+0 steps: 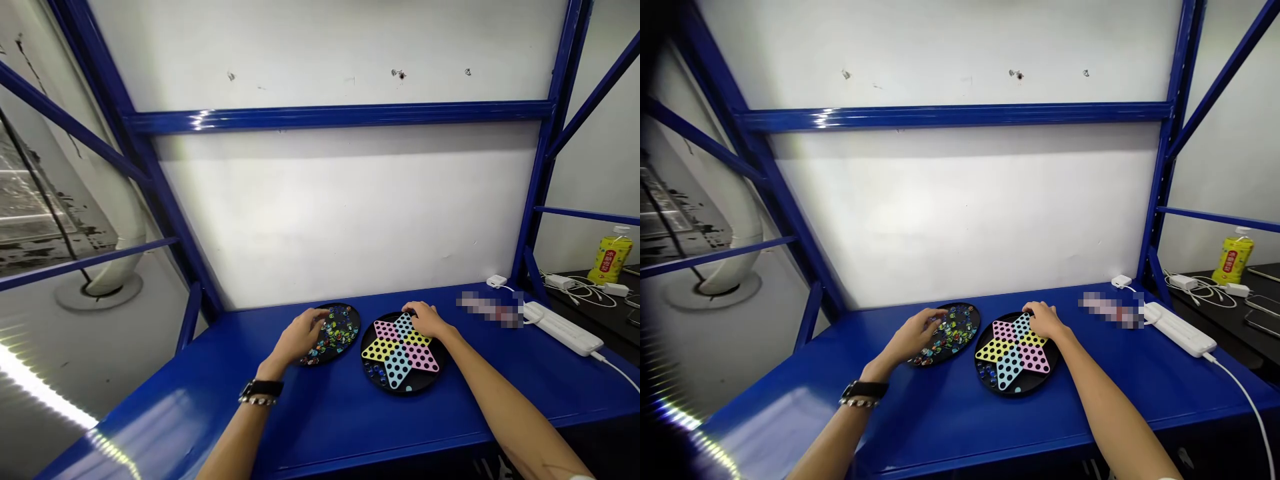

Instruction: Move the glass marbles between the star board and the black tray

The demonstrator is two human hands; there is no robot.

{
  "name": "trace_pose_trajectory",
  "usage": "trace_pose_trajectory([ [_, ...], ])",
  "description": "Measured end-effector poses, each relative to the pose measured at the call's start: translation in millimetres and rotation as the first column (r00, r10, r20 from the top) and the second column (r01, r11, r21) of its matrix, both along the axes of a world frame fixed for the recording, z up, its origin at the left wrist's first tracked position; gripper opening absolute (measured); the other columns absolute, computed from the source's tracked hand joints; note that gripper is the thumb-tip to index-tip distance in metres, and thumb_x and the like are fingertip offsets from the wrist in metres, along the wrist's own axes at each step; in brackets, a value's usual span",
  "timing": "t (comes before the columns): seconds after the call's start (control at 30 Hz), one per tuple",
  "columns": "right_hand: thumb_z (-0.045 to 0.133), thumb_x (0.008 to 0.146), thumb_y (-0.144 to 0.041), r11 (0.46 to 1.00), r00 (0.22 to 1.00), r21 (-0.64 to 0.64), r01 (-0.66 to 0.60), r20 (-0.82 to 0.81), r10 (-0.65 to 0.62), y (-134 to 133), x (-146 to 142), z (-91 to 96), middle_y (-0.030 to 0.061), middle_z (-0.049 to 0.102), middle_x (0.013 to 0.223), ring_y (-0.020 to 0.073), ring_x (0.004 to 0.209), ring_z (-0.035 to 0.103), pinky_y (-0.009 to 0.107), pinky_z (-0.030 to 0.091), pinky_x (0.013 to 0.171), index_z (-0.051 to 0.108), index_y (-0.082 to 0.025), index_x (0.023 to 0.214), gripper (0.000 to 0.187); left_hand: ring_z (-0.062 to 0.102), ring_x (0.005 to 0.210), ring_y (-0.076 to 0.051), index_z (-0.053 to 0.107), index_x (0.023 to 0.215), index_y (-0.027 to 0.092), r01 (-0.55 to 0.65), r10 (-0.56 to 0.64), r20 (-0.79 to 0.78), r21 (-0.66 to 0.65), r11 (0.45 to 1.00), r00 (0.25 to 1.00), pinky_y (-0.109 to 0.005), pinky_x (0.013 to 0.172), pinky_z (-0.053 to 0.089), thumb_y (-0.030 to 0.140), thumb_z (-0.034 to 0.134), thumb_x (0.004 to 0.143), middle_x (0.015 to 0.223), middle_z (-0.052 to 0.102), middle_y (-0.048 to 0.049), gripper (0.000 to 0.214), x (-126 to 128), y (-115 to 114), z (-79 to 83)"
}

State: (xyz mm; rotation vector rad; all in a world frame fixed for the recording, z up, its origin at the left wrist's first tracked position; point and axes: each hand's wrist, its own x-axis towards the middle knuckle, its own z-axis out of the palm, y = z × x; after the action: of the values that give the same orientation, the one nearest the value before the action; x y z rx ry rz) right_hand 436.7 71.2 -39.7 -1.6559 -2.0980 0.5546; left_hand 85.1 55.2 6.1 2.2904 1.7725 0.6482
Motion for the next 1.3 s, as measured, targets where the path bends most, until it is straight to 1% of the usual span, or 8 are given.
trace_pose_trajectory([
  [0.23, 0.042, 0.080, -0.007, 1.000, 1.000, -0.005, 0.001, -0.024, -0.002, -2.7, -0.8, 3.5, 0.0024, 0.062, 0.129, 0.0240, 0.126, 0.048, 0.046, 0.027, 0.105, 0.063, -0.029, 0.119, 0.049, 0.055, 0.125, -0.026, 0.058, 0.132, 0.020, -0.042, 0.033, -0.112, -0.079, 0.996, 0.993, -0.035, 0.103, 0.043, 0.014, 0.045, 0.079, 0.138, 0.058, -0.0100, 0.054, 13.7, 68.8, -10.5],
  [0.5, 0.042, 0.082, -0.008, 1.000, 1.000, -0.018, 0.002, -0.017, -0.002, -3.3, -1.6, 5.1, 0.0040, 0.062, 0.130, 0.0234, 0.127, 0.047, 0.044, 0.028, 0.106, 0.062, -0.027, 0.120, 0.047, 0.066, 0.104, -0.030, 0.072, 0.100, 0.021, -0.115, 0.109, -0.069, -0.084, 0.990, 0.992, -0.035, 0.085, 0.051, 0.027, 0.055, 0.079, 0.107, 0.073, -0.0097, 0.027, 13.5, 70.6, -16.2],
  [0.63, 0.042, 0.082, -0.008, 1.000, 1.000, -0.025, 0.000, -0.017, 0.000, -4.8, -1.1, 6.7, 0.0048, 0.061, 0.130, 0.0245, 0.127, 0.047, 0.045, 0.028, 0.106, 0.062, -0.027, 0.120, 0.046, 0.066, 0.099, -0.025, 0.068, 0.108, 0.018, -0.050, 0.052, 0.032, -0.049, 0.998, 0.998, -0.033, 0.085, 0.051, 0.041, 0.045, 0.089, 0.107, 0.073, -0.0100, 0.038, 25.3, 54.1, 5.9],
  [0.77, 0.042, 0.083, -0.009, 1.000, 1.000, -0.014, -0.007, -0.010, 0.007, -4.6, -0.3, 6.0, 0.0042, 0.061, 0.131, 0.0250, 0.127, 0.046, 0.046, 0.027, 0.106, 0.062, -0.027, 0.119, 0.045, 0.066, 0.088, -0.022, 0.067, 0.107, 0.018, 0.255, -0.235, 0.246, -0.053, 0.966, 0.940, -0.031, 0.079, 0.052, 0.048, 0.050, 0.088, 0.101, 0.073, -0.0080, 0.039, 54.3, 2.2, 26.4],
  [0.9, 0.042, 0.083, -0.008, 1.000, 1.000, -0.014, -0.007, -0.004, 0.007, -4.0, -0.2, 5.4, 0.0042, 0.061, 0.131, 0.0253, 0.127, 0.047, 0.047, 0.027, 0.106, 0.062, -0.028, 0.119, 0.046, 0.065, 0.085, -0.019, 0.069, 0.097, 0.026, 0.401, -0.384, 0.170, -0.077, 0.913, 0.907, -0.031, 0.078, 0.050, 0.041, 0.058, 0.086, 0.096, 0.073, -0.0021, 0.022, 80.9, -63.4, 21.7],
  [1.0, 0.041, 0.083, -0.008, 1.000, 1.000, -0.010, -0.006, -0.011, 0.005, -4.8, -0.5, 6.4, 0.0039, 0.062, 0.130, 0.0252, 0.126, 0.048, 0.048, 0.027, 0.106, 0.062, -0.027, 0.119, 0.046, 0.063, 0.092, -0.021, 0.071, 0.094, 0.028, 0.420, -0.419, 0.034, -0.090, 0.903, 0.907, -0.034, 0.084, 0.048, 0.037, 0.060, 0.086, 0.097, 0.072, -0.0025, 0.016, 91.1, -90.3, 7.7],
  [1.2, 0.041, 0.083, -0.009, 1.000, 1.000, -0.019, -0.009, -0.020, 0.009, -5.6, 0.0, 7.3, 0.0043, 0.061, 0.131, 0.0254, 0.127, 0.047, 0.048, 0.028, 0.106, 0.062, -0.027, 0.119, 0.046, 0.060, 0.103, -0.023, 0.073, 0.097, 0.029, 0.438, -0.437, 0.038, -0.039, 0.898, 0.899, -0.037, 0.094, 0.046, 0.042, 0.051, 0.092, 0.112, 0.068, -0.0058, 0.026, 81.0, -91.5, 3.3],
  [1.3, 0.042, 0.083, -0.009, 1.000, 1.000, -0.028, -0.011, -0.021, 0.011, -5.3, 0.2, 7.0, 0.0046, 0.060, 0.132, 0.0255, 0.128, 0.046, 0.048, 0.027, 0.107, 0.061, -0.027, 0.120, 0.046, 0.058, 0.109, -0.023, 0.070, 0.102, 0.029, 0.310, -0.314, 0.107, 0.054, 0.949, 0.943, -0.037, 0.099, 0.045, 0.043, 0.043, 0.095, 0.114, 0.066, -0.0050, 0.032, 52.1, -77.3, 7.3],
])
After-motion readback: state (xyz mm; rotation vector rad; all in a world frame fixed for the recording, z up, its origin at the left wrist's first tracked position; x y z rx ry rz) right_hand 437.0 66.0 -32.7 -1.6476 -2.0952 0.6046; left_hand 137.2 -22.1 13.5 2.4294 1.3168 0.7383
